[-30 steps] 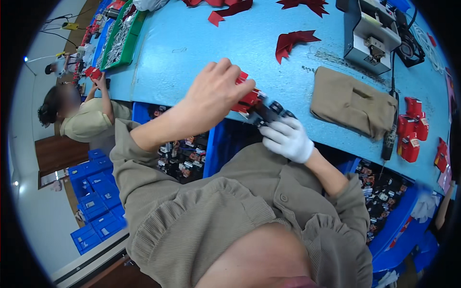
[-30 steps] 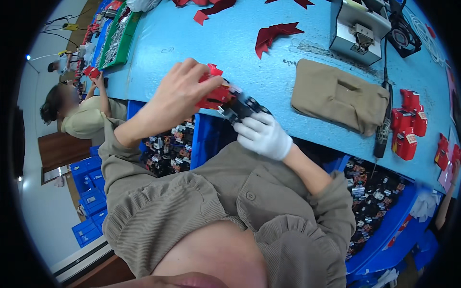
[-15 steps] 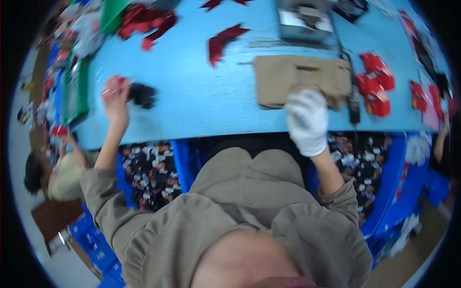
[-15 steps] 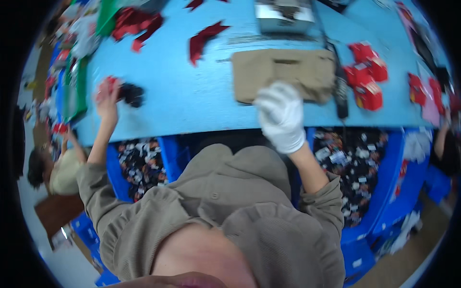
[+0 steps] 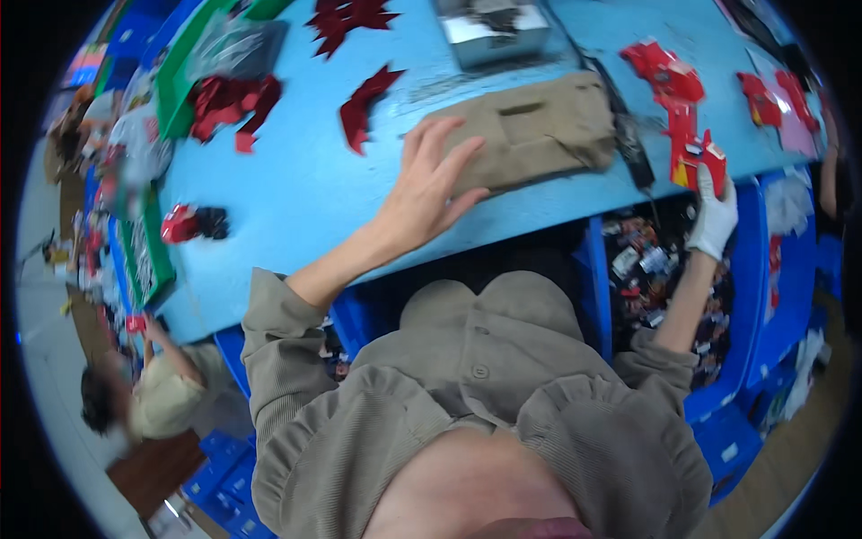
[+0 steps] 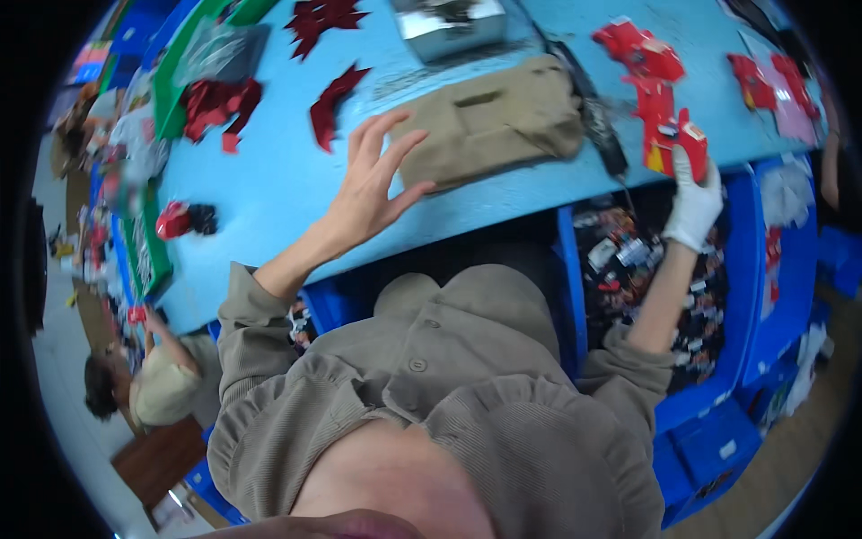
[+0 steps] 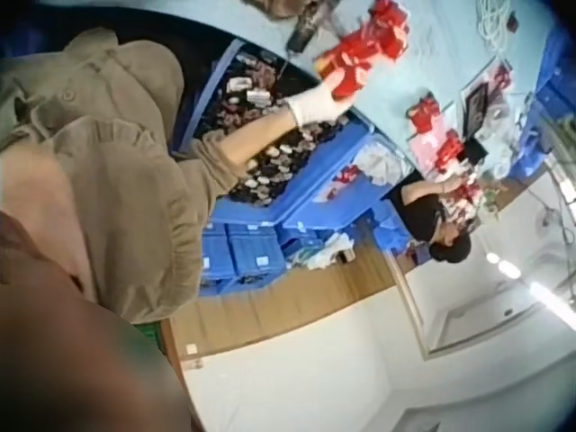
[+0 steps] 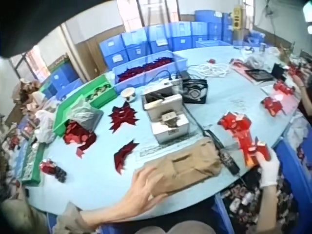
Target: Assembling plastic toy trucks at a factory workbench using a pneumatic screwdriver.
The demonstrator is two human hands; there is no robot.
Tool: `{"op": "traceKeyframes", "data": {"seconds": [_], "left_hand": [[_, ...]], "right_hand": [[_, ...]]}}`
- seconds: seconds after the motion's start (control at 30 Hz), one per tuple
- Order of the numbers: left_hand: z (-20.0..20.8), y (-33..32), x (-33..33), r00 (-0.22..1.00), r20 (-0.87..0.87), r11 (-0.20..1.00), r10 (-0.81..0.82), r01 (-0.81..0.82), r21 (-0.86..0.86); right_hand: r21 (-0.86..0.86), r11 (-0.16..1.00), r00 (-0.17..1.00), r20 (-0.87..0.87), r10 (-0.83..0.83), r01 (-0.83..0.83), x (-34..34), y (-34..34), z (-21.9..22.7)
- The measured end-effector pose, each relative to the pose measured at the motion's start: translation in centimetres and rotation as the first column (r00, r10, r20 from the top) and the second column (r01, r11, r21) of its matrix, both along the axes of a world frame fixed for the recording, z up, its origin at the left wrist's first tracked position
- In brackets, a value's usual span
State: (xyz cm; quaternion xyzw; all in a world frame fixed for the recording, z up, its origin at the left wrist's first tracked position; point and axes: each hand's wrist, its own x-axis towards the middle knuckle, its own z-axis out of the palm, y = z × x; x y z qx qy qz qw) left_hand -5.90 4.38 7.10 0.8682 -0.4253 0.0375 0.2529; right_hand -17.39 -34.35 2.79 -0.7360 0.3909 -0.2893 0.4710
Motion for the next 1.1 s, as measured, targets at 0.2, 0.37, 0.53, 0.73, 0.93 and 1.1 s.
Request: {"op": "traceKeyframes", "data": {"seconds": [0.2, 0.37, 0.53, 0.73, 0.93, 1.1], "left_hand": [[1.1, -8.4, -3.3, 0.651, -0.642, 0.785, -0.405, -0.113, -0.609], [1.1, -10.7, 0.8, 0.828, -0.454, 0.741, -0.328, -0.072, -0.668], [1.3, -12.1, 3.9, 0.994, -0.001, 0.971, -0.108, 0.105, -0.216], [1.0, -11.5, 3.9, 0.993, 0.117, 0.997, 0.011, -0.021, 0.079], [0.4, -11.0, 3.5, 0.992, 0.128, 0.991, 0.001, -0.019, 0.136], [0.6, -9.8, 2.2, 0.992, 0.126, 0.975, 0.010, 0.018, -0.221]], "right_hand": [[0.140, 0.768, 0.747, 0.392, 0.537, -0.625, -2.7, 13.7, 6.5], [0.329, 0.897, 0.954, 0.153, 0.258, -0.295, -7.0, 9.5, 3.6], [-0.134, 0.989, 0.883, -0.454, -0.118, 0.063, -10.1, 2.9, -1.1], [-0.358, 0.929, 0.780, -0.554, -0.292, 0.093, -7.2, 3.0, -6.3], [-0.345, 0.937, 0.747, -0.609, -0.265, 0.051, -5.5, 1.5, -5.1], [0.168, 0.982, 0.893, -0.423, 0.152, -0.087, -5.2, 2.7, 3.0]]}}
